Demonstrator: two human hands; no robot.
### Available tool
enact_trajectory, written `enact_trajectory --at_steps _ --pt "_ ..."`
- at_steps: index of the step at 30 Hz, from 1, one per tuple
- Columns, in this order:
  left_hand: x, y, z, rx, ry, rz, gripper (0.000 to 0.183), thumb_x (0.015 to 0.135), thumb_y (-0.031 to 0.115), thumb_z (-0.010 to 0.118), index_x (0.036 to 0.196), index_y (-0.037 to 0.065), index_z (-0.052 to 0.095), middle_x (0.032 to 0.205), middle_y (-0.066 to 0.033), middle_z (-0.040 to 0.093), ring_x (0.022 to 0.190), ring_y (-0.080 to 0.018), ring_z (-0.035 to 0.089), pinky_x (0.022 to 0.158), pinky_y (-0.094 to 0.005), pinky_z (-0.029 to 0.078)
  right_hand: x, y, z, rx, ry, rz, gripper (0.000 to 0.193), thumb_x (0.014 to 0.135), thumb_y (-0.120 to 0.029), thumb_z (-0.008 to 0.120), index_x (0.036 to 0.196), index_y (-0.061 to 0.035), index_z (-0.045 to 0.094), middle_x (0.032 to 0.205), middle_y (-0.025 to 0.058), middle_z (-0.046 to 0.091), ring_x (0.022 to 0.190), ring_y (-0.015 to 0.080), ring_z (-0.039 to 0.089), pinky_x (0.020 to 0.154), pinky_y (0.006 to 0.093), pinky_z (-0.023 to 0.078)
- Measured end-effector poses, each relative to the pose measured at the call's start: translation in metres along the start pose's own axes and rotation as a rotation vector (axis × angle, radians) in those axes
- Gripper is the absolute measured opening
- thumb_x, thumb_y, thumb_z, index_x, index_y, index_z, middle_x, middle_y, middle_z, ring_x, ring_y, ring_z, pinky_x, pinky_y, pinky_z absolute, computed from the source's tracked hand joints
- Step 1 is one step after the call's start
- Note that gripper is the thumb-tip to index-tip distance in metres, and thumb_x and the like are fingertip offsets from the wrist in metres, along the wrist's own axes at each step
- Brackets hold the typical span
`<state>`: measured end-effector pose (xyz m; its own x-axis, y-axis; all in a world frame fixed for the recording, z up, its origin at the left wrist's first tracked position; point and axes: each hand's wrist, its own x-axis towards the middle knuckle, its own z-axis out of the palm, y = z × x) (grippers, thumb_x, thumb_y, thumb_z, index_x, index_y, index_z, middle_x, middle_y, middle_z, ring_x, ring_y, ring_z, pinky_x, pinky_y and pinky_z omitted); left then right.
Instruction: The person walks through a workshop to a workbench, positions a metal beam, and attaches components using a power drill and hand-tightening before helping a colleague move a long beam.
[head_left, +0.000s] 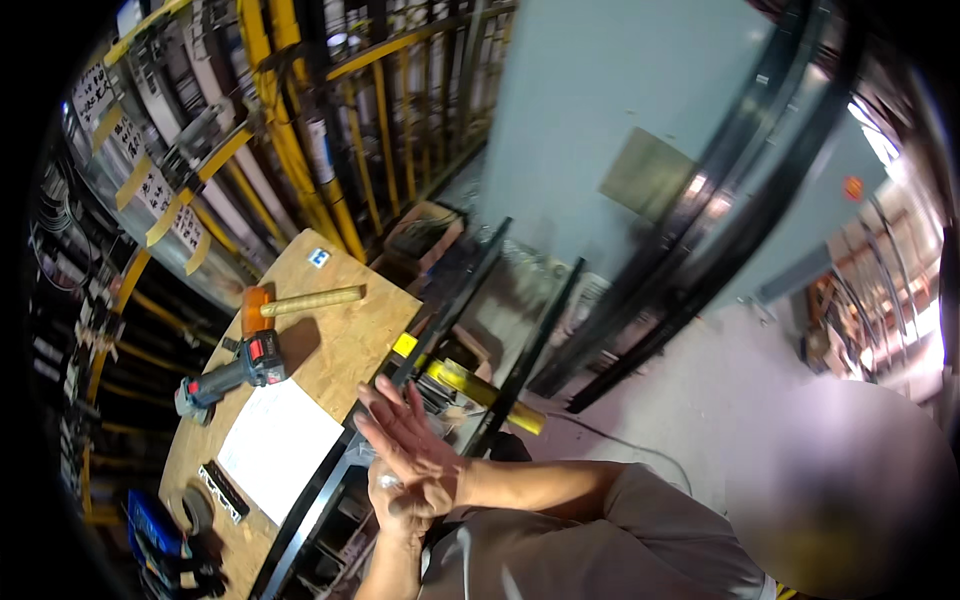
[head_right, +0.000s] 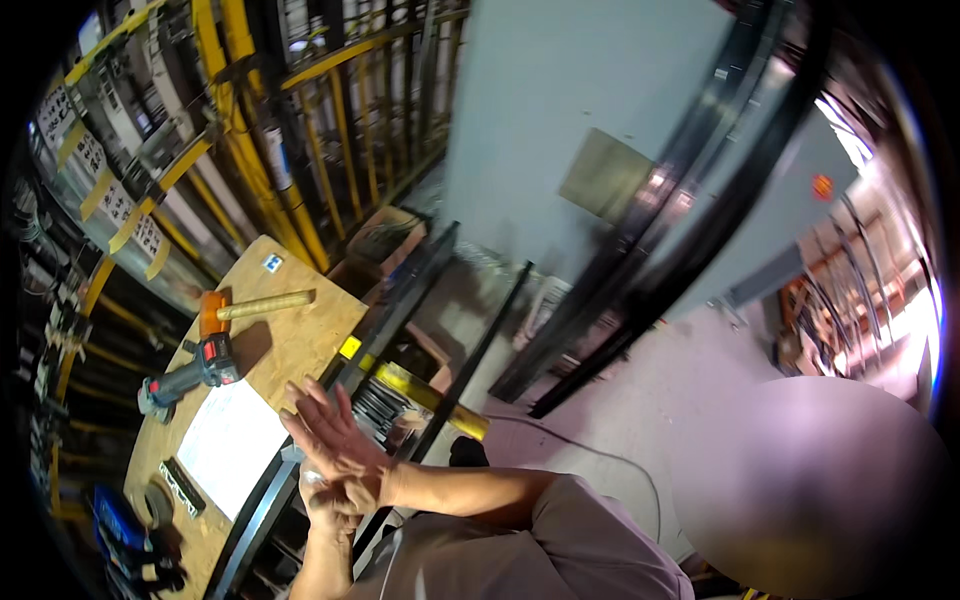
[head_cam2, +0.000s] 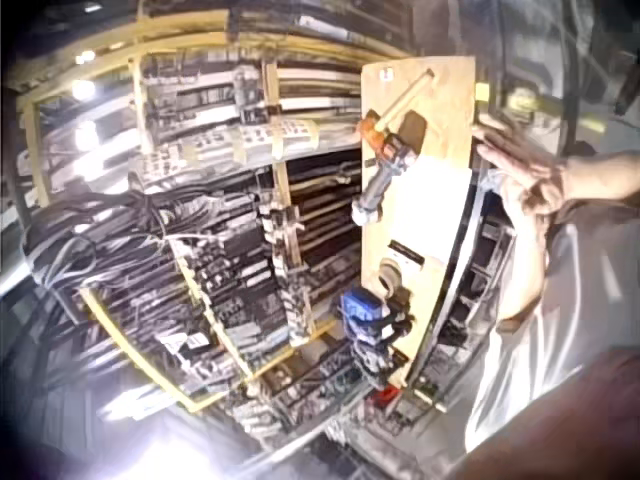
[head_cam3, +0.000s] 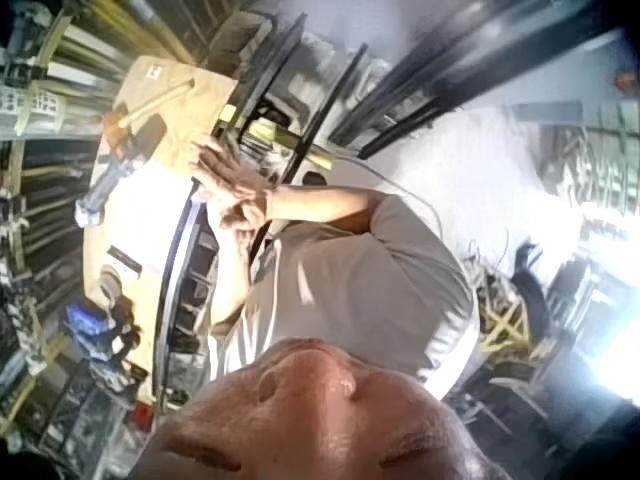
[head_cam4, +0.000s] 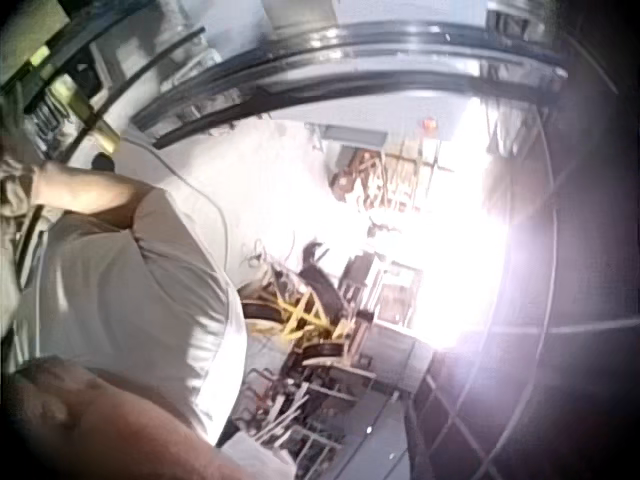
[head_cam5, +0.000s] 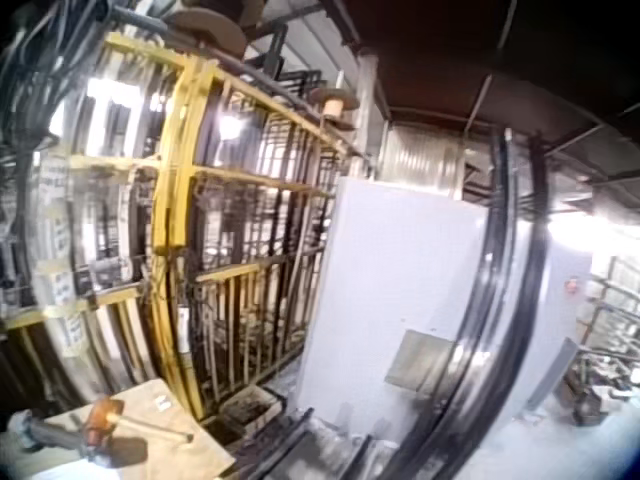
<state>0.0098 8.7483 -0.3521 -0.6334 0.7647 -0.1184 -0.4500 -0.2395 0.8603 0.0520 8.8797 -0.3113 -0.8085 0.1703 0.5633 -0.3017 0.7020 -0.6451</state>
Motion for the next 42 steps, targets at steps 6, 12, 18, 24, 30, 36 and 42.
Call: enact_trajectory --at_steps 6,12,18,24,30,36,42 --pt "0.066 0.041 0.081 -0.255 0.694 0.106 0.024 0.082 -0.007 0.05 0.099 -0.004 0.068 0.085 -0.0097 0.066 0.076 -0.0189 0.065 0.08 -0.0383 0.061 0.006 0.128 -0.089 -0.191 -0.092 -0.082 0.076 0.1 -0.063 0.039 0.145 -0.0022 0.05 0.153 0.0279 0.043 0.148 0.0427 0.033 0.119 0.0661 0.019" --pt "0.069 0.015 -0.034 0.529 0.788 0.273 0.02 0.093 0.013 0.055 0.078 0.0 0.059 0.071 -0.0037 0.055 0.06 -0.012 0.047 0.054 -0.0271 0.037 0.027 0.312 -0.214 -0.481 0.131 0.804 0.031 0.097 -0.027 0.062 0.118 -0.0045 0.068 0.099 0.0242 0.072 0.098 0.0415 0.069 0.087 0.0461 0.054" --pt "0.103 -0.017 -0.079 0.78 0.741 0.033 0.032 0.097 0.019 0.056 0.068 0.005 0.053 0.061 0.0027 0.045 0.053 -0.0069 0.037 0.051 -0.027 0.036 0.048 0.368 -0.243 0.015 0.035 1.165 0.023 0.096 -0.018 0.065 0.106 0.0009 0.073 0.088 0.0145 0.07 0.075 0.0231 0.067 0.073 0.0388 0.055" --pt "0.113 -0.04 -0.071 0.679 0.722 0.094 0.014 0.092 0.01 0.056 0.097 -0.002 0.062 0.079 -0.0057 0.062 0.064 -0.0124 0.057 0.057 -0.0253 0.045 0.045 0.41 -0.259 -0.396 -0.234 0.692 0.02 0.092 -0.012 0.062 0.104 0.0014 0.072 0.098 0.021 0.071 0.076 0.0356 0.069 0.073 0.0438 0.056" --pt "0.11 -0.032 -0.061 0.48 0.672 -0.03 0.018 0.092 0.005 0.053 0.104 -0.002 0.063 0.081 -0.0048 0.065 0.067 -0.0111 0.06 0.06 -0.0265 0.05 0.082 0.391 -0.252 -0.798 -0.547 0.383 0.017 0.085 -0.012 0.058 0.089 -0.0024 0.072 0.094 0.0229 0.071 0.099 0.0446 0.067 0.086 0.0522 0.055" --pt "0.112 -0.039 -0.069 0.596 0.653 -0.065 0.02 0.09 0.005 0.054 0.106 -0.004 0.063 0.092 -0.0118 0.071 0.082 -0.0194 0.069 0.077 -0.0325 0.057 0.096 0.378 -0.254 -0.983 -0.719 0.193 0.012 0.074 -0.014 0.065 0.074 -0.0053 0.074 0.082 0.0199 0.072 0.083 0.0378 0.071 0.073 0.049 0.056" --pt "0.102 -0.033 -0.06 0.95 0.743 0.053 0.018 0.084 0.012 0.058 0.093 -0.003 0.061 0.076 -0.0176 0.063 0.069 -0.0227 0.062 0.068 -0.0368 0.051 0.093 0.379 -0.246 -0.962 -0.719 0.11 0.016 0.073 -0.018 0.069 0.08 -0.0041 0.072 0.089 0.0198 0.071 0.085 0.0386 0.069 0.077 0.0487 0.055"
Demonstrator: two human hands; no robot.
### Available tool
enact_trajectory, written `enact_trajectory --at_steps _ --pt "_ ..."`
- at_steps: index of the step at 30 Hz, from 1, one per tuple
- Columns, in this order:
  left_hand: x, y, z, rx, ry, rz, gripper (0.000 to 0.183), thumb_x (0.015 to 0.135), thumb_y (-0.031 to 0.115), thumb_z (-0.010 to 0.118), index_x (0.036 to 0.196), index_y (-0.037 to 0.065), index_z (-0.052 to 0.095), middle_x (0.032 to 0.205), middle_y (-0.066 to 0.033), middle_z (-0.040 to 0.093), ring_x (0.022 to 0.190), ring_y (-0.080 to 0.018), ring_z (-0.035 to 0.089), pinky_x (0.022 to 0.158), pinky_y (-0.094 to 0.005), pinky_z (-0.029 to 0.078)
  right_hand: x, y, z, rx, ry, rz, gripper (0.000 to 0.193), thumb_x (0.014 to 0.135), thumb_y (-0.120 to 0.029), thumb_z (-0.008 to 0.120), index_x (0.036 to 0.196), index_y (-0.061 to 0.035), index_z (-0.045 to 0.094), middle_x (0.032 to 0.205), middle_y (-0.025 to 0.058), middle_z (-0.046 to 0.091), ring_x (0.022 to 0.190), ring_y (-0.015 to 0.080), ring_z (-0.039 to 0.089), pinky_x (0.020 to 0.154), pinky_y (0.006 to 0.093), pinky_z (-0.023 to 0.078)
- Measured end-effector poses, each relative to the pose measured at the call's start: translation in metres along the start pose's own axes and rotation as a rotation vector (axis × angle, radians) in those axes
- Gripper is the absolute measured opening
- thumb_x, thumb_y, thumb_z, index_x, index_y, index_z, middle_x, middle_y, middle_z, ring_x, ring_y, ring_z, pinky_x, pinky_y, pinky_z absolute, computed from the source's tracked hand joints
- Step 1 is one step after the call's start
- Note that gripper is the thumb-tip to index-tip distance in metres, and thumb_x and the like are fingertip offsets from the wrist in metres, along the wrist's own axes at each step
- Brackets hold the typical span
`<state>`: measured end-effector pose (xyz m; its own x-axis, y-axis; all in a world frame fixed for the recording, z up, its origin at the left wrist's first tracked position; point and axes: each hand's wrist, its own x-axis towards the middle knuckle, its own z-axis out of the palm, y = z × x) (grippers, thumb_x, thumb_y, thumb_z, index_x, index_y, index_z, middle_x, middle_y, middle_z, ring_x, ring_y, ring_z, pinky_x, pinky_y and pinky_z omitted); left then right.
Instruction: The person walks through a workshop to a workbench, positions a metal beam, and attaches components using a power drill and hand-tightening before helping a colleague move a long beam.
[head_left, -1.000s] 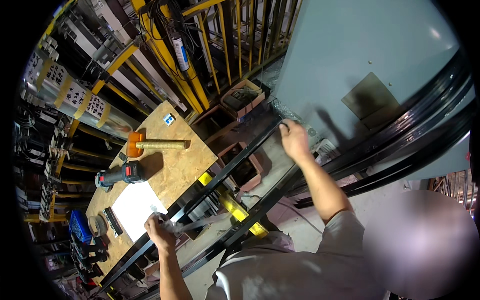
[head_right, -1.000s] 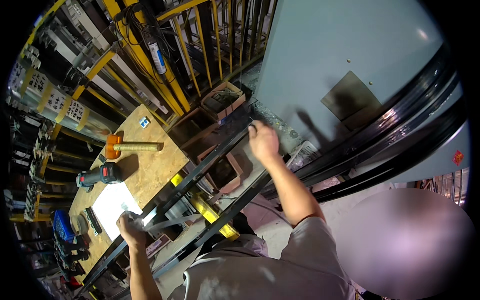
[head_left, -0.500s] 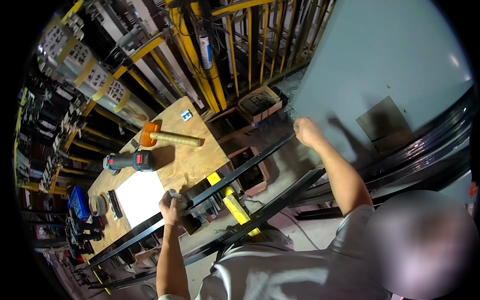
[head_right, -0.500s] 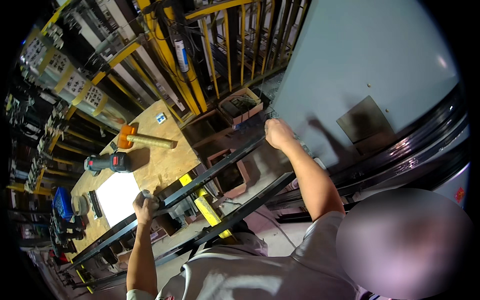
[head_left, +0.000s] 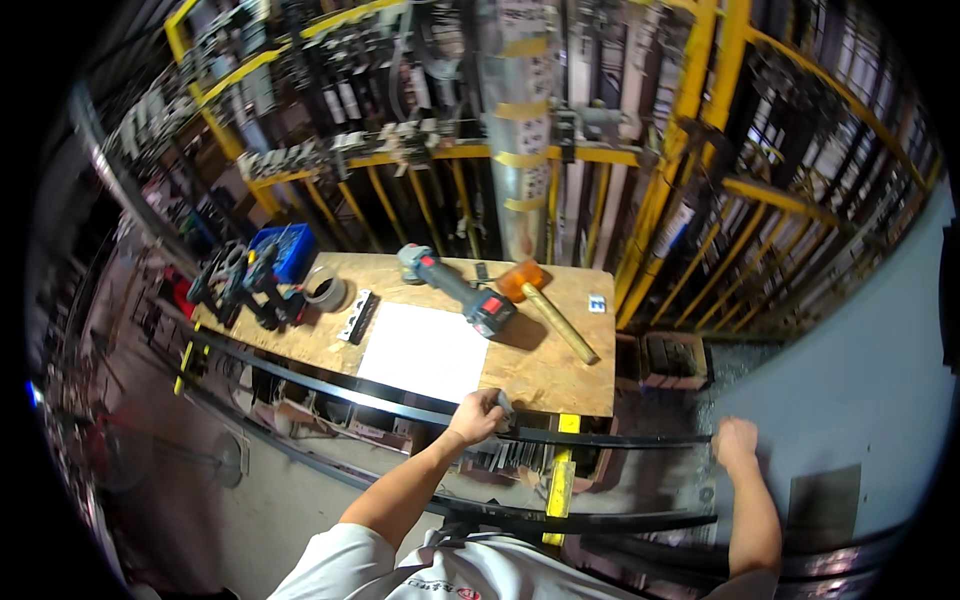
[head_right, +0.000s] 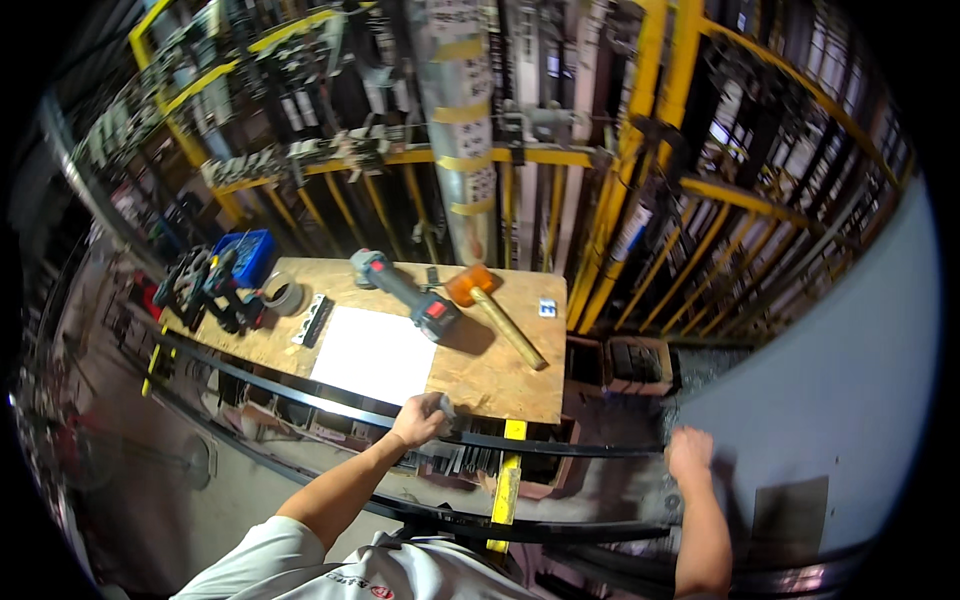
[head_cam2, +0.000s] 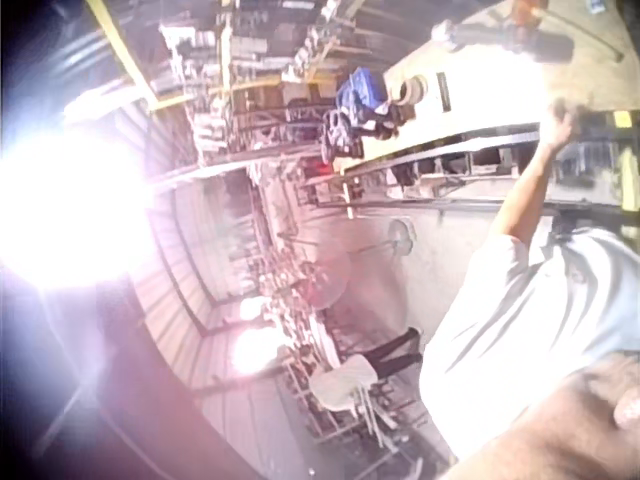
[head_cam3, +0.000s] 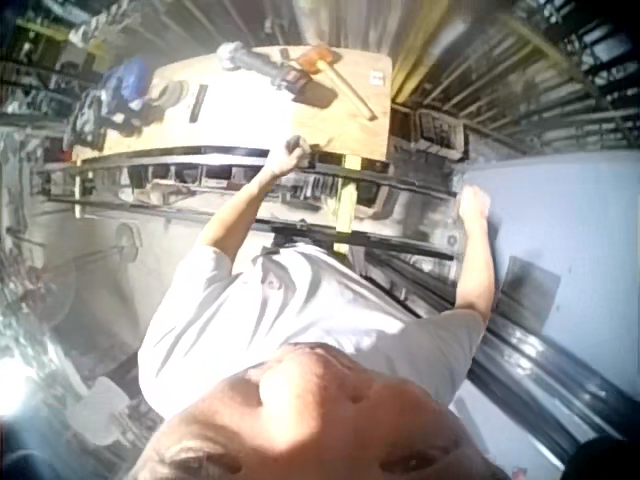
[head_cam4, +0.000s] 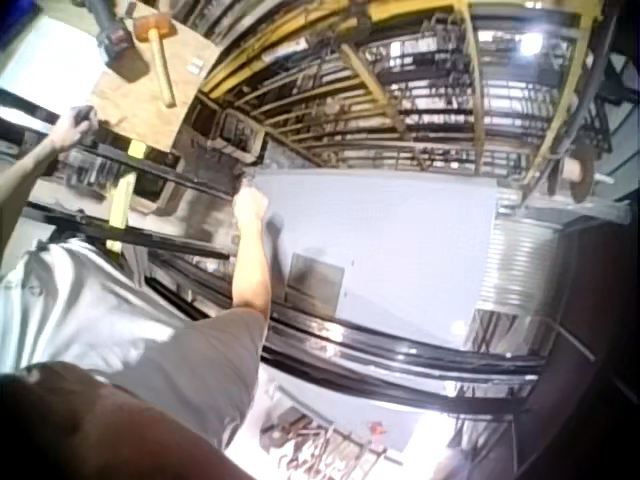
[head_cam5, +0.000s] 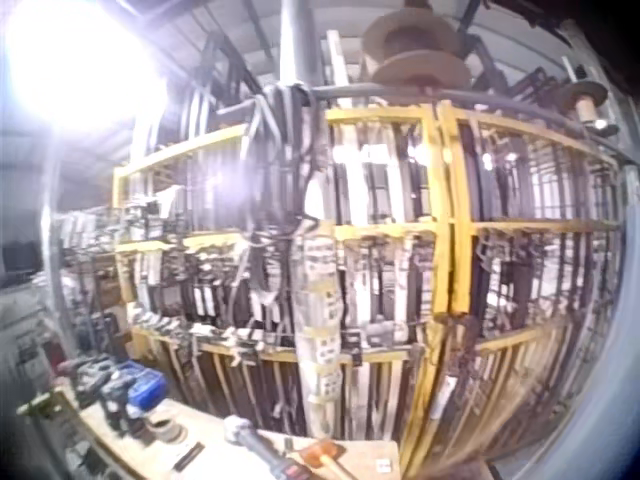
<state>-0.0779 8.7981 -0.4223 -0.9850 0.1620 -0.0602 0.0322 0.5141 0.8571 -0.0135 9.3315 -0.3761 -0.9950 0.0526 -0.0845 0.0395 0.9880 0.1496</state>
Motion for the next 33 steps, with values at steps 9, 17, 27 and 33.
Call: enact_trajectory --at_steps 9,17,27,33 --pt "-0.002 -0.007 0.006 0.038 -0.007 0.067 0.025 0.084 0.023 0.06 0.094 0.0 0.06 0.083 -0.0245 0.064 0.082 -0.044 0.063 0.074 -0.0478 0.051 -0.002 -0.003 -0.002 0.138 -0.006 0.238 0.021 0.078 -0.012 0.072 0.093 0.003 0.069 0.1 0.0256 0.071 0.098 0.0426 0.067 0.09 0.0488 0.054" --pt "0.002 -0.005 0.009 0.033 -0.027 0.102 0.021 0.082 0.019 0.057 0.088 -0.001 0.058 0.078 -0.0226 0.063 0.078 -0.0418 0.063 0.072 -0.0479 0.051 0.001 0.021 0.023 0.161 -0.009 0.199 0.017 0.075 0.0 0.061 0.086 0.0092 0.07 0.095 0.0329 0.068 0.096 0.0506 0.065 0.089 0.0519 0.053" --pt "0.009 -0.017 0.016 0.066 -0.043 0.125 0.021 0.083 0.019 0.06 0.091 -0.001 0.058 0.078 -0.0223 0.063 0.076 -0.0401 0.063 0.07 -0.0465 0.05 0.003 0.009 0.005 -0.004 0.024 0.126 0.018 0.075 -0.007 0.064 0.084 0.0023 0.076 0.093 0.0272 0.072 0.091 0.0423 0.071 0.086 0.0476 0.057" --pt "0.007 -0.01 0.011 0.139 -0.048 0.103 0.023 0.084 0.021 0.058 0.091 0.0 0.06 0.085 -0.0245 0.065 0.084 -0.0447 0.064 0.077 -0.0492 0.052 0.011 0.006 0.006 -0.073 -0.031 0.136 0.018 0.075 -0.016 0.065 0.08 -0.004 0.077 0.086 0.0211 0.073 0.087 0.039 0.072 0.082 0.0458 0.058"
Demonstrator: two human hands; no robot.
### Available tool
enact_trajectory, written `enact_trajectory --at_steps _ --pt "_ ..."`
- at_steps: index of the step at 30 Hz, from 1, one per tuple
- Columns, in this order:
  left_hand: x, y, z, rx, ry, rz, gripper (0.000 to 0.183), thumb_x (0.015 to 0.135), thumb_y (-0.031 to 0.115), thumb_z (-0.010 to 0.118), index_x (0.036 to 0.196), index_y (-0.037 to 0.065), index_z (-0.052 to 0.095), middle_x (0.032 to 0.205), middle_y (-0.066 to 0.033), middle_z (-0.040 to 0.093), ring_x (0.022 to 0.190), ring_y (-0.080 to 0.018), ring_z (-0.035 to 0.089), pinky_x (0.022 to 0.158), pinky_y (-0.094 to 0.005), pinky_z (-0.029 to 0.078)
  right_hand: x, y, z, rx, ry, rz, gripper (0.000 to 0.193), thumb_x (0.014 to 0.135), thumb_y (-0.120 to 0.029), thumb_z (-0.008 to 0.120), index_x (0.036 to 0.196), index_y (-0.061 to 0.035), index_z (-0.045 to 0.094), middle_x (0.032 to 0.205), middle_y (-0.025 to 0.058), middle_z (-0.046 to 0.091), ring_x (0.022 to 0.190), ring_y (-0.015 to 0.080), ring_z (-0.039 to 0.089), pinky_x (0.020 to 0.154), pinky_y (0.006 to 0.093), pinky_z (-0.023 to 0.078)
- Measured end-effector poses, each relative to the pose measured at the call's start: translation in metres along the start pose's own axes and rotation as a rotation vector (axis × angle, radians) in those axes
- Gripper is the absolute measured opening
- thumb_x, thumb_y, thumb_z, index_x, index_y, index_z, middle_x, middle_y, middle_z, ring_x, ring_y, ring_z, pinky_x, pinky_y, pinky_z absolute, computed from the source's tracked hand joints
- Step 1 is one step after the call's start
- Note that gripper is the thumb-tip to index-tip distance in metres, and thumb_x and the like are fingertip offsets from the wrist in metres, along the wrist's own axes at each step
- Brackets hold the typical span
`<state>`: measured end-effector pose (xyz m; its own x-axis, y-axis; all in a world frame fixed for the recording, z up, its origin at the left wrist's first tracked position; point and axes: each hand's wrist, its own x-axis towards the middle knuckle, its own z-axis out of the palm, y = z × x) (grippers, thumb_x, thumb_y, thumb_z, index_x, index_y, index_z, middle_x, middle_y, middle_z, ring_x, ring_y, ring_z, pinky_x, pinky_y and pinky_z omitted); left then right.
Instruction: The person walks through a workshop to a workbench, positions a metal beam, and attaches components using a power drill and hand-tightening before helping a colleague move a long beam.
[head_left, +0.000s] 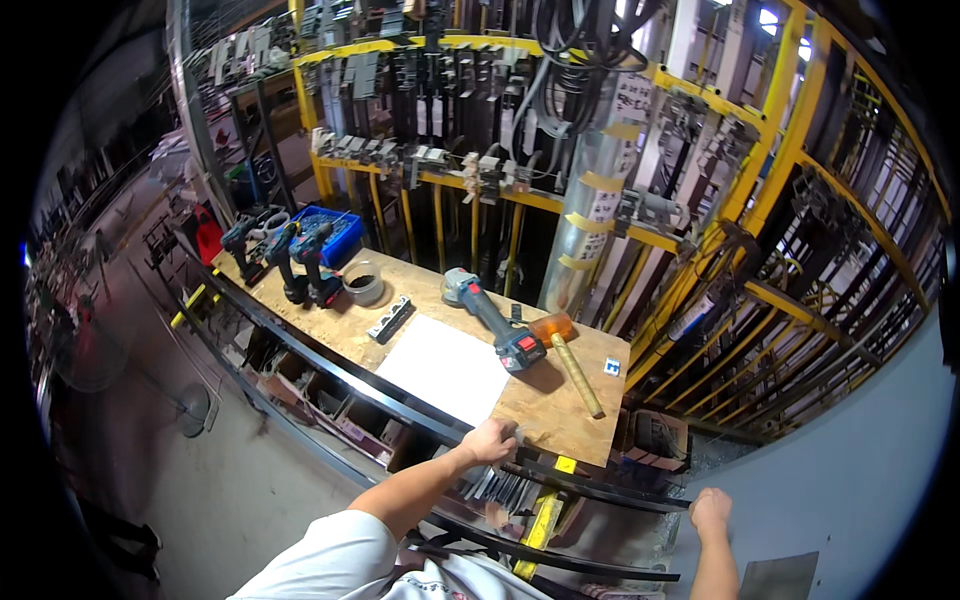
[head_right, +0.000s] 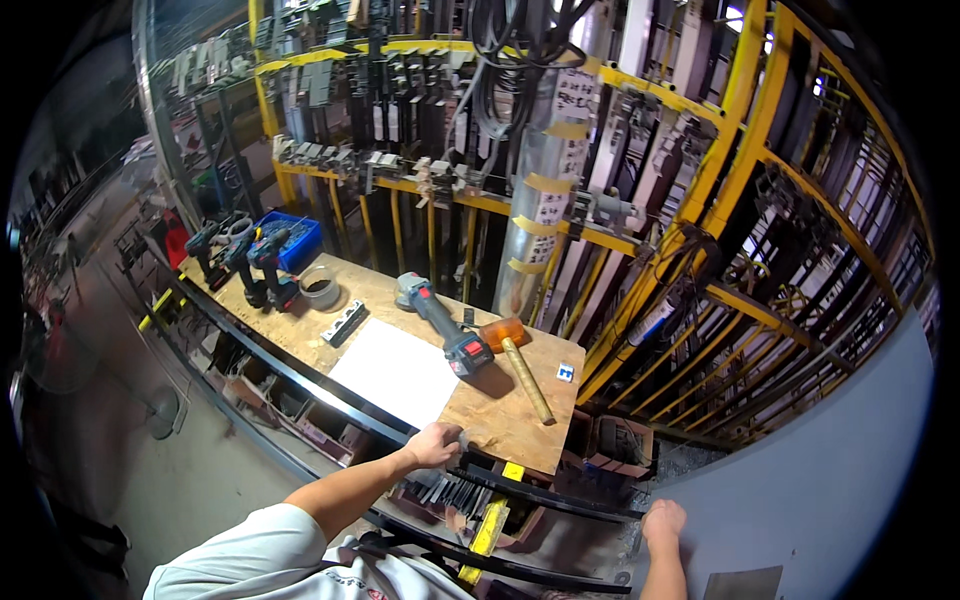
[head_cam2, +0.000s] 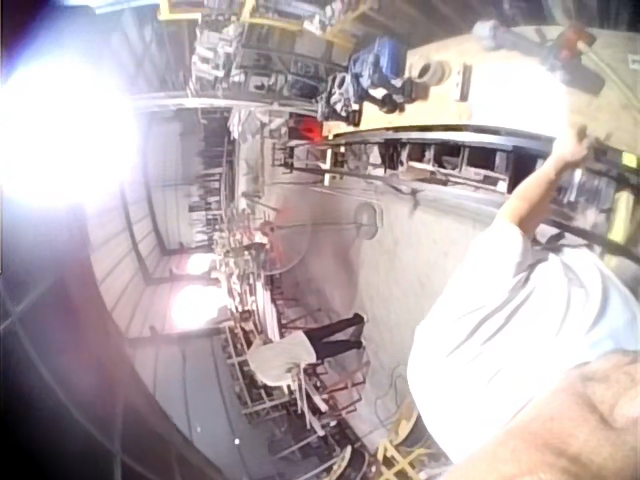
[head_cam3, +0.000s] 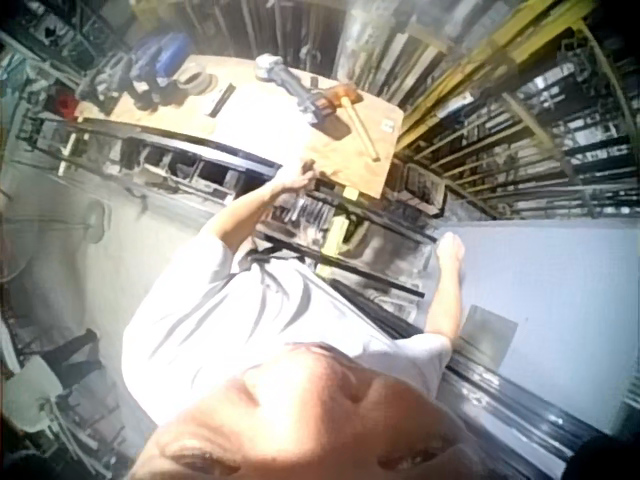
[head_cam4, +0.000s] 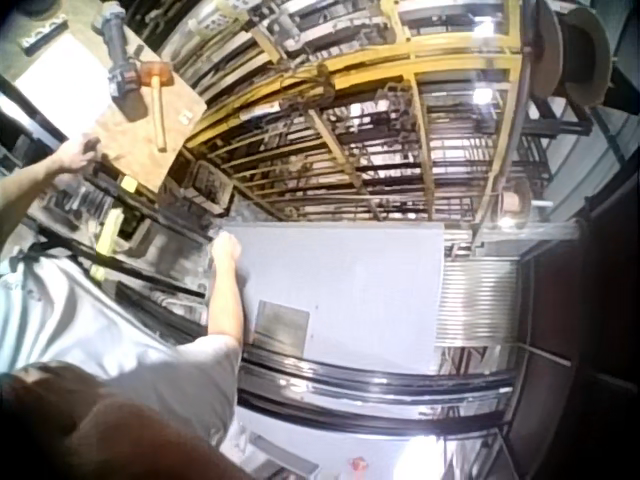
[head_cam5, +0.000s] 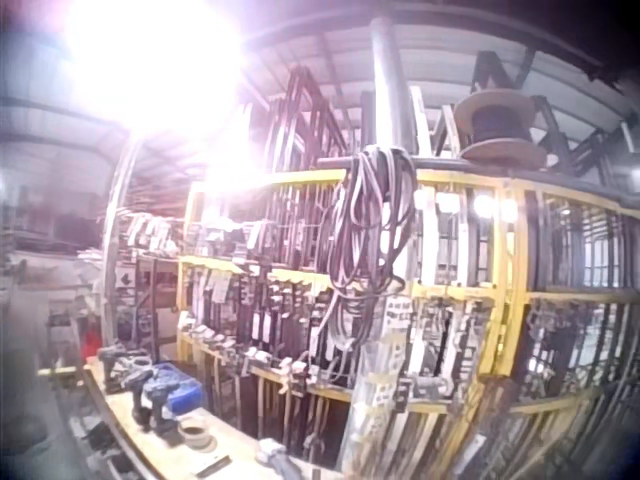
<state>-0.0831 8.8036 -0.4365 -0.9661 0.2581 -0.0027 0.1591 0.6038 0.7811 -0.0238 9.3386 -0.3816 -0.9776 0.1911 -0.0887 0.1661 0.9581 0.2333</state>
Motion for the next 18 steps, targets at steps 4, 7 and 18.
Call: enact_trajectory --at_steps 4,7,18 --pt "-0.002 0.005 -0.003 0.033 0.008 0.016 0.024 0.085 0.022 0.058 0.092 -0.001 0.059 0.087 -0.0271 0.064 0.089 -0.0481 0.062 0.081 -0.0515 0.051 -0.012 0.0 -0.007 0.035 0.011 -0.057 0.017 0.074 -0.019 0.067 0.08 -0.0051 0.075 0.084 0.0197 0.073 0.085 0.0389 0.072 0.079 0.0472 0.057" --pt "-0.007 0.006 -0.002 0.023 0.007 0.006 0.025 0.084 0.022 0.058 0.092 -0.001 0.059 0.09 -0.0286 0.064 0.091 -0.0488 0.062 0.082 -0.0512 0.051 -0.024 0.011 0.0 0.117 0.051 -0.143 0.021 0.073 -0.022 0.072 0.083 -0.0041 0.073 0.086 0.0203 0.073 0.085 0.039 0.071 0.078 0.0483 0.057" --pt "-0.011 0.014 0.004 0.091 0.02 0.137 0.032 0.085 0.01 0.057 0.115 0.008 0.068 0.094 -0.0224 0.066 0.086 -0.0448 0.065 0.074 -0.0479 0.054 -0.068 -0.059 -0.034 1.795 -0.303 -0.297 0.007 0.078 -0.006 0.059 0.078 0.001 0.062 0.074 0.0107 0.064 0.067 0.0205 0.061 0.062 0.0341 0.049"
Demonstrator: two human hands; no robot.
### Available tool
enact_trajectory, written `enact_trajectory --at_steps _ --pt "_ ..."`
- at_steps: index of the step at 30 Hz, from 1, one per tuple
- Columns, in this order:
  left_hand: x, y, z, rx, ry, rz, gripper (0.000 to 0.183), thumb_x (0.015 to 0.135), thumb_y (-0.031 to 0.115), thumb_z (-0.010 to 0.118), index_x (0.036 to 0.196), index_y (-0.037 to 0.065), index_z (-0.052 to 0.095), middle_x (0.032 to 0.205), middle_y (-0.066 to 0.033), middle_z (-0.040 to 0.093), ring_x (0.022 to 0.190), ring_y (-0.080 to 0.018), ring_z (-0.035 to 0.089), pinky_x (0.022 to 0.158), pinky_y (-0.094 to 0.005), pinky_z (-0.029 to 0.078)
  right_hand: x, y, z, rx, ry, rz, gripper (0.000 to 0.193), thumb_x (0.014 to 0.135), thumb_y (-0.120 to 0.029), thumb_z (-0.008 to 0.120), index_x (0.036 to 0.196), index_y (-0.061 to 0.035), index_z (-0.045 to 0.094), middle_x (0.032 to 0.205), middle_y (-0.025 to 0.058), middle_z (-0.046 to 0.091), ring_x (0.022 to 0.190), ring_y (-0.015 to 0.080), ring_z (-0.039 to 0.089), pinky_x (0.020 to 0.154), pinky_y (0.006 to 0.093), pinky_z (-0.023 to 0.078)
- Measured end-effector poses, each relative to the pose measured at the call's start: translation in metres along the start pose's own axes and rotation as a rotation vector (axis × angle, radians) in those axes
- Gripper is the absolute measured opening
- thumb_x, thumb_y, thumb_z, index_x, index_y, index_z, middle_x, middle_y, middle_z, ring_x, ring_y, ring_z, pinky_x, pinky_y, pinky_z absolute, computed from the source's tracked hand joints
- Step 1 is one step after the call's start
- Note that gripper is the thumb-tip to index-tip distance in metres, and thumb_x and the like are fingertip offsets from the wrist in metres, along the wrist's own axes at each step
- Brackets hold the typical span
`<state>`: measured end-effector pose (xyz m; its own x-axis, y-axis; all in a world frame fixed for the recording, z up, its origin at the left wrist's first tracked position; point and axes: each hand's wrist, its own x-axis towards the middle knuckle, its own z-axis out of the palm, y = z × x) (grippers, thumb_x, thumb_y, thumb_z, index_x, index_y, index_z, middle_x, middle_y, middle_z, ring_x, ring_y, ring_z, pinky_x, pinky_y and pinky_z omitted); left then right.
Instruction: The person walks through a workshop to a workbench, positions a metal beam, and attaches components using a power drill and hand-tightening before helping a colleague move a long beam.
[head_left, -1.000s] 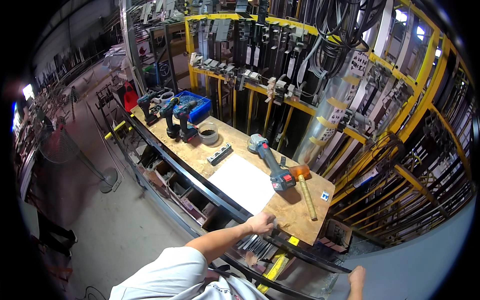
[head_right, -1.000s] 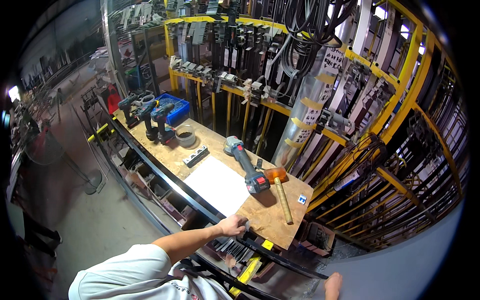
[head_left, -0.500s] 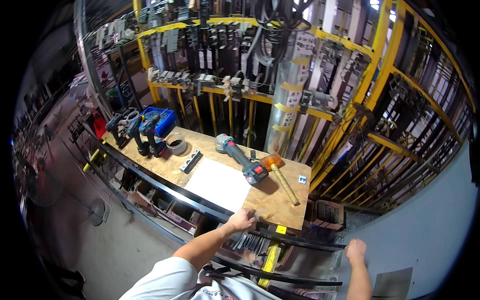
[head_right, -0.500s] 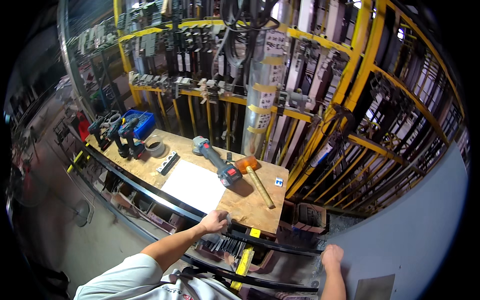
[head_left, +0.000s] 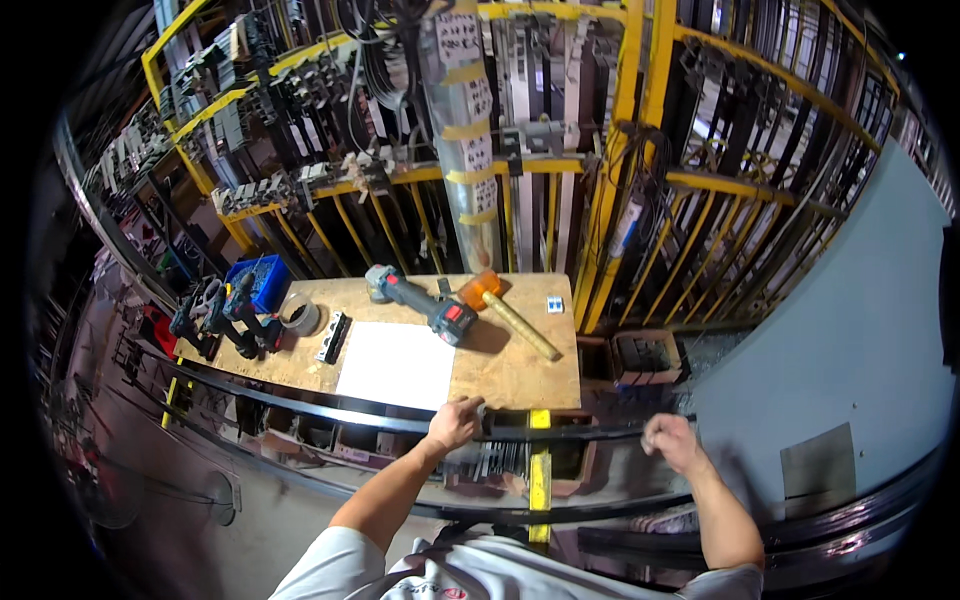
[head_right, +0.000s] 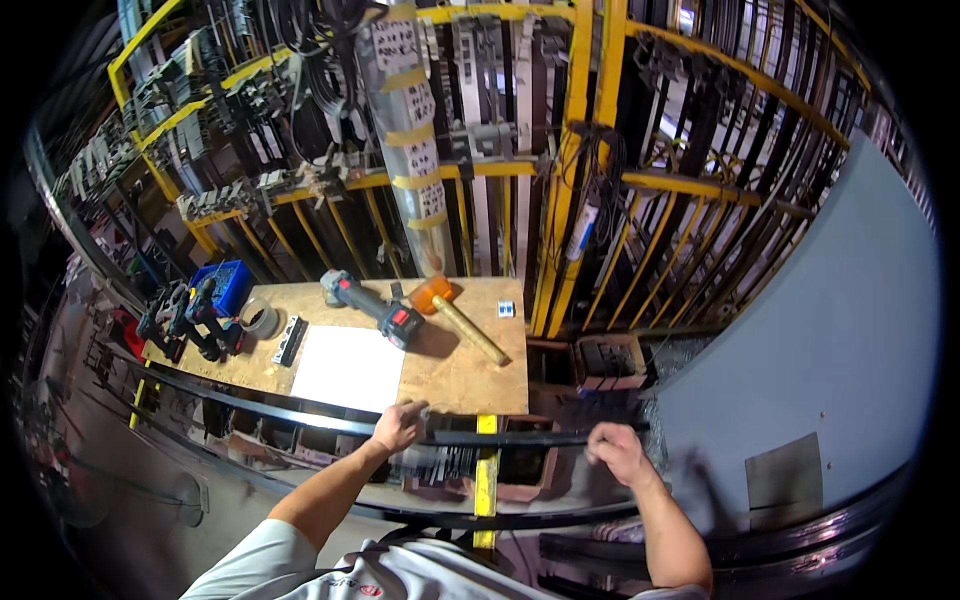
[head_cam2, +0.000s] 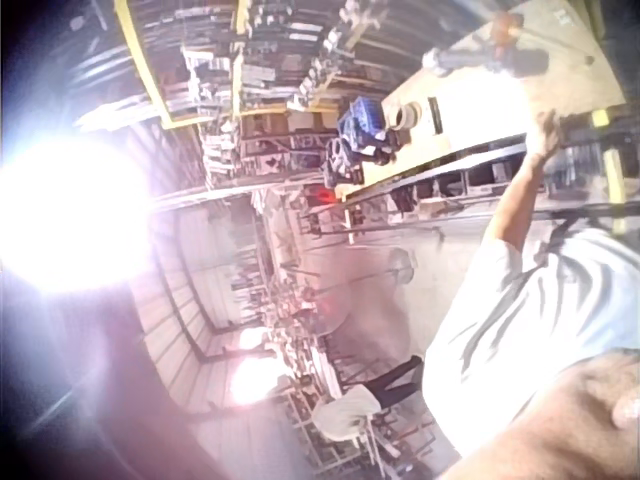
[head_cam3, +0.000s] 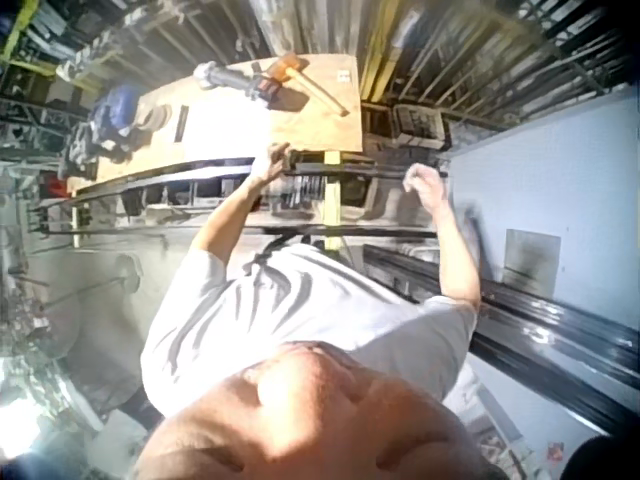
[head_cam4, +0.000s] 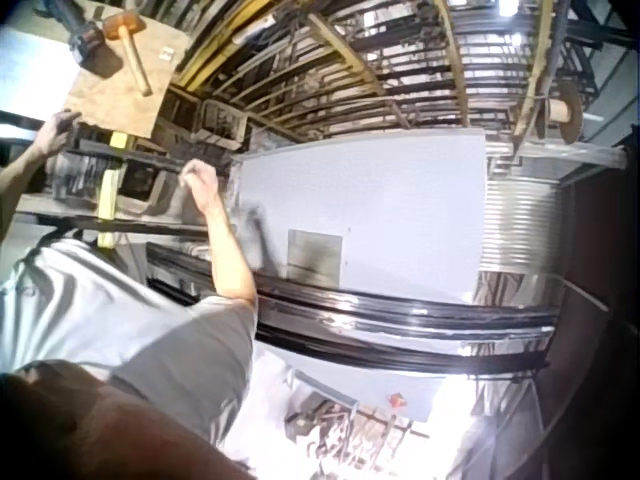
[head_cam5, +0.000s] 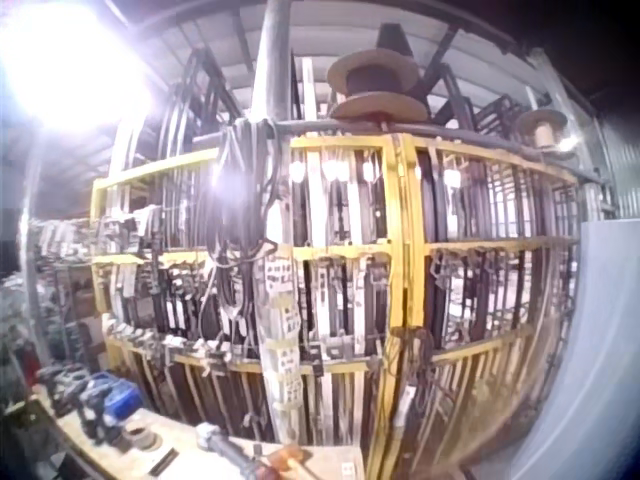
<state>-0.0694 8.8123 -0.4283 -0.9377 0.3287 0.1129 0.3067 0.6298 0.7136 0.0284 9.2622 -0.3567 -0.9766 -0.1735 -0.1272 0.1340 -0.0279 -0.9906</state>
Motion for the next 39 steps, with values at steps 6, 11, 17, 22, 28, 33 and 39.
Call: enact_trajectory --at_steps 6,11,17,22,28,33,39 --pt "0.0 -0.008 -0.019 0.25 -0.183 0.342 0.04 0.081 0.036 0.069 0.109 0.008 0.066 0.091 -0.0167 0.061 0.083 -0.0395 0.062 0.07 -0.0468 0.053 0.038 -0.138 0.126 0.788 -0.311 -0.425 0.009 0.085 -0.012 0.061 0.084 -0.0064 0.055 0.072 0.0041 0.054 0.068 0.0168 0.05 0.065 0.0319 0.041" --pt "0.002 0.001 -0.003 0.465 -0.165 0.458 0.045 0.083 0.041 0.069 0.111 0.006 0.064 0.093 -0.0138 0.06 0.089 -0.0343 0.062 0.073 -0.0441 0.053 0.019 -0.222 0.177 0.866 -0.595 -0.657 0.006 0.078 -0.005 0.062 0.084 -0.0031 0.06 0.072 0.0066 0.061 0.065 0.019 0.054 0.073 0.0351 0.042" --pt "-0.005 -0.008 0.001 0.054 0.256 0.126 0.027 0.099 0.021 0.048 0.09 0.001 0.064 0.083 -0.0217 0.062 0.079 -0.0436 0.063 0.073 -0.047 0.052 0.048 -0.165 0.174 0.441 -0.263 -0.559 0.006 0.087 -0.004 0.06 0.087 -0.0021 0.066 0.066 0.0003 0.056 0.061 0.0072 0.052 0.055 0.0236 0.039" --pt "-0.004 -0.018 -0.007 -0.627 0.566 -0.433 0.038 0.102 0.024 0.044 0.074 0.001 0.053 0.064 -0.0055 0.049 0.061 -0.0169 0.047 0.059 -0.0351 0.041 0.107 0.027 0.197 -0.99 0.261 -0.277 0.052 0.094 -0.04 0.067 0.124 0.0013 0.058 0.108 0.0225 0.064 0.107 0.0357 0.061 0.095 0.05 0.043" --pt "-0.11 0.041 -0.186 -0.766 0.846 -0.631 0.033 0.105 0.032 0.045 0.096 0.005 0.063 0.085 -0.0063 0.064 0.073 -0.0184 0.062 0.065 -0.0363 0.053 0.095 0.043 0.219 -1.395 0.107 -0.093 0.097 0.088 -0.057 0.067 0.148 0.0114 0.034 0.148 0.0292 0.046 0.142 0.04 0.037 0.121 0.0535 0.021" --pt "-0.341 0.069 -0.425 -0.551 1.38 -0.124 0.022 0.096 0.017 0.054 0.113 0.003 0.06 0.095 -0.0099 0.067 0.079 -0.0206 0.066 0.072 -0.0356 0.057 0.094 0.043 0.221 -1.448 0.153 -0.136 0.092 0.086 -0.054 0.071 0.146 0.0082 0.038 0.144 0.0254 0.049 0.139 0.0379 0.04 0.12 0.0539 0.022" --pt "-0.731 0.059 -0.645 0.151 2.245 -0.17 0.027 0.097 0.023 0.05 0.105 0.001 0.063 0.08 -0.0066 0.065 0.064 -0.0175 0.06 0.052 -0.0319 0.049 0.092 0.049 0.223 -1.478 0.105 -0.13 0.08 0.087 -0.042 0.072 0.145 0.0023 0.041 0.143 0.0237 0.048 0.139 0.039 0.039 0.121 0.0547 0.022"
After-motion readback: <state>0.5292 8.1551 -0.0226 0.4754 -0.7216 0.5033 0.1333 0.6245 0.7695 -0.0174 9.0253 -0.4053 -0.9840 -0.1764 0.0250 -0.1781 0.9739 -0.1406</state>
